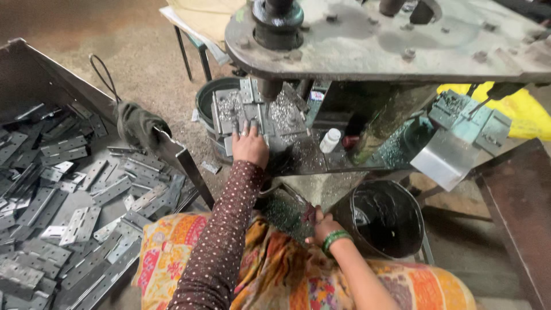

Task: The person assembles metal hinges. They take a metal hinge component from a bin, place it on a machine base, and use a small hand-held tool to align and secure a pin into the hinge under a machine press.

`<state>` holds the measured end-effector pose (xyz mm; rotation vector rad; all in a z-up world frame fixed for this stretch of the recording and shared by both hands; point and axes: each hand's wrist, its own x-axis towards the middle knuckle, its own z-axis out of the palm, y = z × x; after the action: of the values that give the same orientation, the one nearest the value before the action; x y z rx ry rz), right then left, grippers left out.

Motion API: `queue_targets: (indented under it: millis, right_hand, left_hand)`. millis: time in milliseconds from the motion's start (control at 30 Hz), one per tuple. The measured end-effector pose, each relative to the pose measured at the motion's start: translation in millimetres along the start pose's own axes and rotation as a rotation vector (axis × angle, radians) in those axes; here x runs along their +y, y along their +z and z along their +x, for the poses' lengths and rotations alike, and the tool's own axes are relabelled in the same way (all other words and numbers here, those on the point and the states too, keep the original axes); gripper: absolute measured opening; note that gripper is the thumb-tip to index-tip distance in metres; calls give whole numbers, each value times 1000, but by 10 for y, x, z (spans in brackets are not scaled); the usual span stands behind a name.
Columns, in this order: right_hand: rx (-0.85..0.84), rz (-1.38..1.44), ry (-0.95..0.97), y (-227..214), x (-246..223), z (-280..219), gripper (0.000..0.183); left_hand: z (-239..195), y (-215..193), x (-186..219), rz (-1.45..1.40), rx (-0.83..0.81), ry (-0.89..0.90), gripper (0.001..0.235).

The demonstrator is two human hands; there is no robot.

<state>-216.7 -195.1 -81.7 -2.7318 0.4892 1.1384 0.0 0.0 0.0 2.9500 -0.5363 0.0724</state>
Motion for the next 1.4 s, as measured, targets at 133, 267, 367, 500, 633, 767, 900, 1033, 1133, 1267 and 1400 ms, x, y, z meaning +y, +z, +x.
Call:
queue_targets:
  millis: [133,267,367,500,633,767,900,1033,1133,1267,1400]
  right_hand:
    - [242,-83,-23,-495,-143,-754,100]
    - [85,-37,29,-447,-242,-640,111]
    - [-73,-26,6,-151,-159,-225,127]
    - [-12,-31,-74,-71,-53,-87,130]
    - [121,10,-15,-453,-153,-675,105]
    - [200,-58,6,-523,-224,-723,105]
    - [-38,-62,-46,-166,-151,-177,126]
    - [-94,-69,-10,-56,-53,-56,116]
    - [147,-102,-77,-233,-72,-313,105]
    - [623,-5,-162,-511,-39,-645,56]
    - [858,79,-195,-563,-100,-684,49]
  left_hand:
    - [15,-394,68,1,-203,-49,38]
    - [232,-262,41,-3,-125,-55,38]
    - [221,-104,-17,-28,-20,-33,39]
    - [164,-135,-52,-92,-124,-58,39]
    - [159,-213,-73,-98,-28,-33,39]
    - [409,-194,-81,-52,-125,-41,37]
    - [490,-93,-104,-11,-63,-14,38]
    - [506,-121,-133,-37,-188,-45,37]
    - [365,-335,-122,-22,-31,26,36]
    - [-25,-449,124,231,-373,89,43]
    - [-714,-92,340,174,59,102,37]
